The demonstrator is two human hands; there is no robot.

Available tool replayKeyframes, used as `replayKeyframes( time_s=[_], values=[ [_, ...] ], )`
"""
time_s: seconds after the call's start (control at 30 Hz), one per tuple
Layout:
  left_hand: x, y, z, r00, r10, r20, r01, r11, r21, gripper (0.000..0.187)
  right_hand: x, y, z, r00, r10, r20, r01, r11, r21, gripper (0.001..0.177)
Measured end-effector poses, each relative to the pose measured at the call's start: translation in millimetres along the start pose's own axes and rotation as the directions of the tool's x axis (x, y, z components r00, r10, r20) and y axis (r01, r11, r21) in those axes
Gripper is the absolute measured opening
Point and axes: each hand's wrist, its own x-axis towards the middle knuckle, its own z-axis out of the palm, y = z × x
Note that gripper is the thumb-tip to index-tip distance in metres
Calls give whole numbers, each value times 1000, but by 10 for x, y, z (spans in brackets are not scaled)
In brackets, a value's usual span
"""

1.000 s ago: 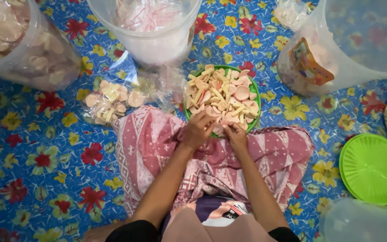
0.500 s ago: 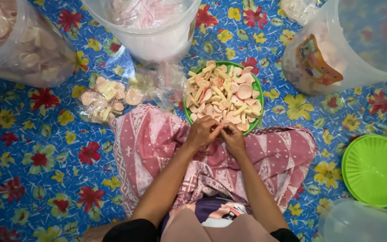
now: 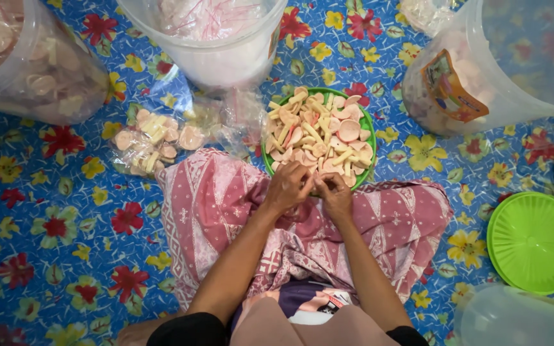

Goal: Packing small snack items from a plate into a cloth bag on the lap.

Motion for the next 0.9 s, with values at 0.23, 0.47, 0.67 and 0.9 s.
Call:
replayKeyframes(
  time_s=[0.23, 0.47, 0.67, 0.9],
  values=[
    [225, 490, -546, 980, 120, -162, -115, 993, 42, 14, -20, -113, -18, 976, -197, -91, 185, 975, -126, 12],
    [142, 322, -374, 977, 133, -169, -141, 989, -36, 15, -46, 152, -138, 939, -338, 53, 338, 889, -310, 19],
    [126, 408, -660, 989, -133, -62, 104, 934, -342, 17, -38, -7, -132, 990, 138, -28, -136, 989, 50, 17],
    [200, 515, -832, 917, -386, 102, 337, 609, -718, 24, 23, 123, -199, 939, 339, -55, -317, 917, 240, 30]
  ],
)
